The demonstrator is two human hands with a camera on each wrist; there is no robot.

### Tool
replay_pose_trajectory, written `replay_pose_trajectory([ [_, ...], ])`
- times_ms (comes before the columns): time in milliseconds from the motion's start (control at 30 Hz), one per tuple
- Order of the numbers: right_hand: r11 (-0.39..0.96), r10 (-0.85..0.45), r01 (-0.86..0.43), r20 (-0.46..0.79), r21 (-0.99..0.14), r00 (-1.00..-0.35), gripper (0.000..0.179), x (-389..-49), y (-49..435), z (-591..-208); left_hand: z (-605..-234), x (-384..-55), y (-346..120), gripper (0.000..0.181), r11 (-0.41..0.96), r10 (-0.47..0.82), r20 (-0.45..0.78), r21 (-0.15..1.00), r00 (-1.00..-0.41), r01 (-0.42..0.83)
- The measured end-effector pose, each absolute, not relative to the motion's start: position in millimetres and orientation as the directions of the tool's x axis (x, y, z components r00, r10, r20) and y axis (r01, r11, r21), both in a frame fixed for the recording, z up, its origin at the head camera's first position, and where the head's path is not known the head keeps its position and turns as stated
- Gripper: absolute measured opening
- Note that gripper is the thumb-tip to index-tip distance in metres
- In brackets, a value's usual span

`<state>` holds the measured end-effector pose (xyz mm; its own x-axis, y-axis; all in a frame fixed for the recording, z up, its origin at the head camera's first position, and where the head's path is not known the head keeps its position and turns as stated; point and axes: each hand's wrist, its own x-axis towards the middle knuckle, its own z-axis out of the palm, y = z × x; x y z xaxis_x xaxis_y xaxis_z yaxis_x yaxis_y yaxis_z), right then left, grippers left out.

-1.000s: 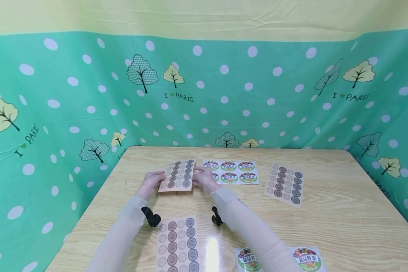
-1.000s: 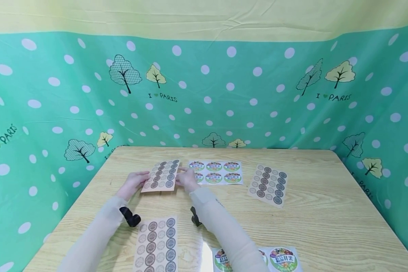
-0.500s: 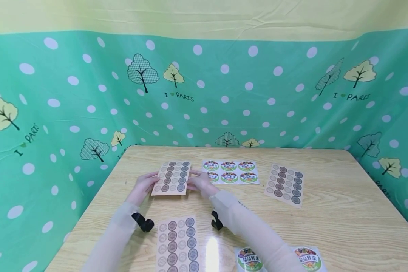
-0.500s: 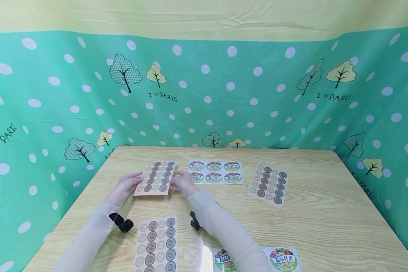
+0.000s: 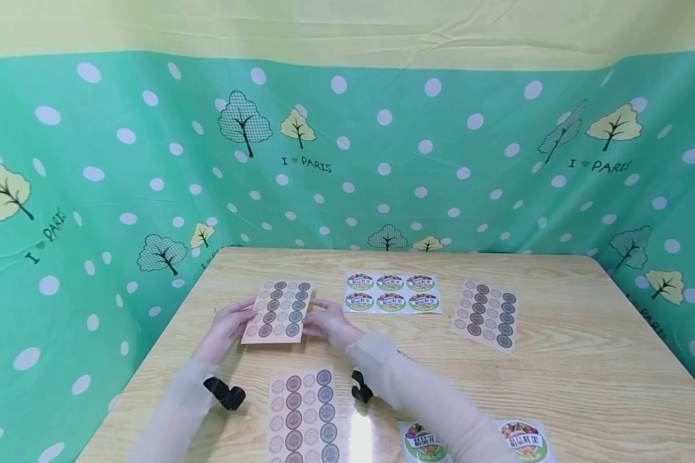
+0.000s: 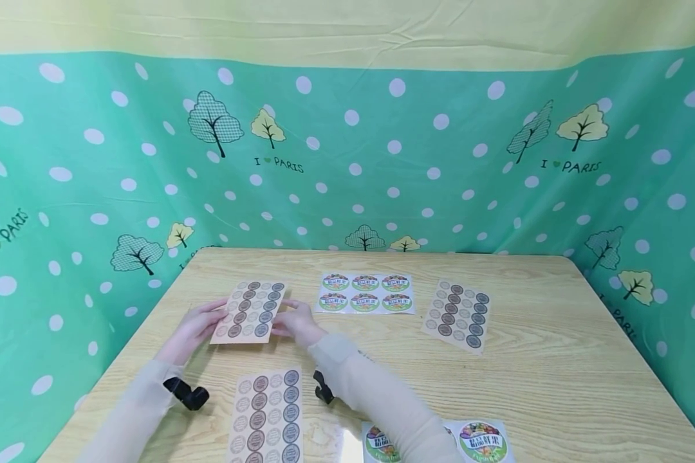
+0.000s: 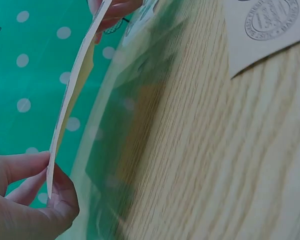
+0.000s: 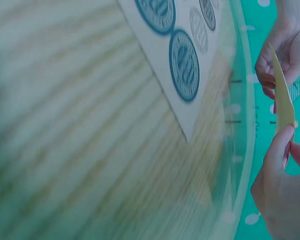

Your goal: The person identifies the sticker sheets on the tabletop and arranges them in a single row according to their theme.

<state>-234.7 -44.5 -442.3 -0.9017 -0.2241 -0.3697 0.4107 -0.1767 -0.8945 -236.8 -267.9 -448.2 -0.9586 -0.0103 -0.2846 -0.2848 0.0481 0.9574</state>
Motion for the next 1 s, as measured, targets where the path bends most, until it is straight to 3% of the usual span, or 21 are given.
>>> replay_pose_trajectory([
  [1000, -0.185, -0.256, 0.438, -0.387, -0.880, -0.886, 0.070, -187, -101, -449, -441, -196, -323, 0.059, 0.093, -0.007, -0.311, 0.946, -0.950, -0.311],
])
